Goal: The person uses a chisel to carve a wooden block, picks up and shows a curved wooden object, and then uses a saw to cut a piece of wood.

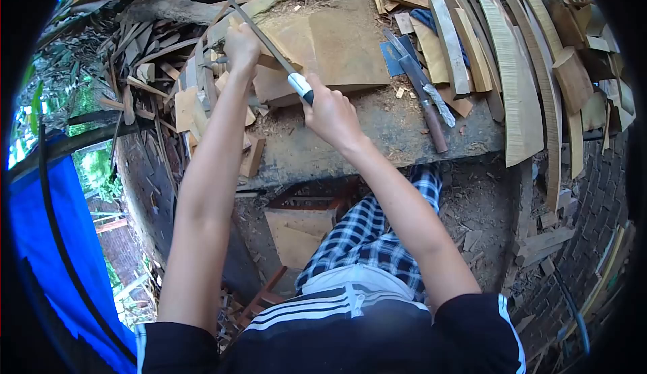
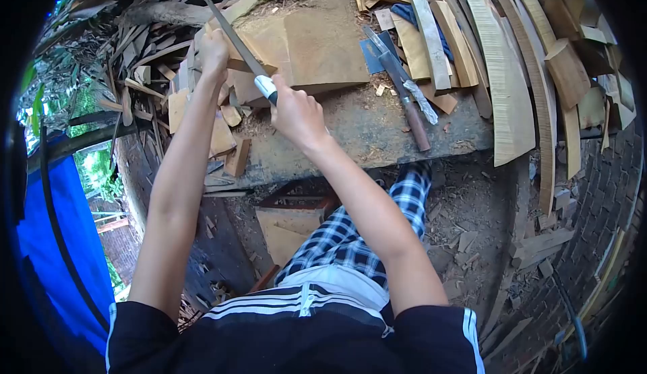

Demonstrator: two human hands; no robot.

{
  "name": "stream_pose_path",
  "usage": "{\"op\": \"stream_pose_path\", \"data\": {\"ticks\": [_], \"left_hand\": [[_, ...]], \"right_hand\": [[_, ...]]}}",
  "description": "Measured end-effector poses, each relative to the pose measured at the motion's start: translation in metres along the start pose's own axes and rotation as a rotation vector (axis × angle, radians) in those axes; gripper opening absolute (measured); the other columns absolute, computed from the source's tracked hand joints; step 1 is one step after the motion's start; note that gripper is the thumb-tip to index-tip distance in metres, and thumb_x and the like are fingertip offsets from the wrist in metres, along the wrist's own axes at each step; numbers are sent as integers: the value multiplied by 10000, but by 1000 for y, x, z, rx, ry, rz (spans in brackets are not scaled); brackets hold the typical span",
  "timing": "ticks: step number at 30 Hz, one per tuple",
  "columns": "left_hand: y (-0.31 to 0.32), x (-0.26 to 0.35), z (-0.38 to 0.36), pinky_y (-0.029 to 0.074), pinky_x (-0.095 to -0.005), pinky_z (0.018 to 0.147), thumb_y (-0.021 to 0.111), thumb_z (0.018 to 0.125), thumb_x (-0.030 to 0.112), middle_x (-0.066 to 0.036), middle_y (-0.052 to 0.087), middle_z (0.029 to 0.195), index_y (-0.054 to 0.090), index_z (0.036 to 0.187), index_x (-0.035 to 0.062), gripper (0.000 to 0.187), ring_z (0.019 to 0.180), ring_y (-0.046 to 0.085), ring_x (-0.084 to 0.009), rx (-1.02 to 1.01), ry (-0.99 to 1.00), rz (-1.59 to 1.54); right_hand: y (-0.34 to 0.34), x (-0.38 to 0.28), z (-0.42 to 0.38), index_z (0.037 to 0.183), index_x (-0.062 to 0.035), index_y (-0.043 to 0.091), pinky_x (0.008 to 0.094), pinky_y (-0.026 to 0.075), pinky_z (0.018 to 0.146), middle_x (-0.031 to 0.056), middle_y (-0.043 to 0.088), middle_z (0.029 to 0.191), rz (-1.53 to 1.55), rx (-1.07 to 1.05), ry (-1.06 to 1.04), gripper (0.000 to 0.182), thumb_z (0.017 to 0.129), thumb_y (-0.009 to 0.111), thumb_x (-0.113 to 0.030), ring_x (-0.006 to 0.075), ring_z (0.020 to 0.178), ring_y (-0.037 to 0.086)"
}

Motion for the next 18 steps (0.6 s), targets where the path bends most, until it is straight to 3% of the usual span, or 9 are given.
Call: {"op": "stream_pose_path", "data": {"ticks": [1,2,7,10,13,15,18], "left_hand": [[-2,6,-14,463,-459,799,427,860,227,-288,645,931,616,936,-93,379,911,626,-407,-20,61,-92],[2,-15,1,465,-454,806,437,858,235,-284,649,922,615,915,-108,390,899,634,-392,-37,-106,29],[4,-32,8,463,-457,815,434,852,237,-302,641,907,614,903,-119,402,890,634,-408,38,-62,43],[8,-35,16,461,-461,817,433,853,241,-308,637,907,612,915,-117,405,899,631,-414,21,-49,78],[2,-23,8,463,-459,809,441,862,264,-307,638,907,611,937,-109,417,903,629,-417,-32,-90,66],[-2,-3,0,460,-370,640,474,867,170,-155,654,826,611,919,-78,288,680,619,-237,51,53,18],[-4,-16,10,455,-387,663,478,840,162,-187,659,807,621,887,-88,291,724,630,-248,41,-91,141]], "right_hand": [[-2,4,-8,1114,-83,492,557,462,702,259,632,813,-2,-12,12,290,838,570,-125,470,813,590],[-2,3,-18,1138,-93,493,552,468,713,262,634,822,15,-10,8,315,834,574,-116,472,820,592],[-30,35,-127,1305,-117,426,527,510,722,266,647,876,97,38,-42,569,765,577,-23,438,831,632],[-33,20,-81,1235,-154,487,540,484,734,263,642,865,75,-30,11,444,811,580,-59,466,834,601],[6,4,-11,1199,-138,491,546,485,718,266,638,829,0,-49,22,398,816,587,-86,466,812,606],[5,5,-9,1167,-122,491,552,483,698,259,636,795,-33,62,1,358,824,589,-108,464,789,609],[-11,13,-66,1232,-107,457,533,501,654,236,648,793,49,15,-7,505,757,620,-45,445,772,629]]}}
Point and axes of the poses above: each hand's wrist, its own z-axis towards the middle knuckle, its own y-axis out of the palm, x = y × z, the point moved 5 cm from there along z, towards the middle knuckle
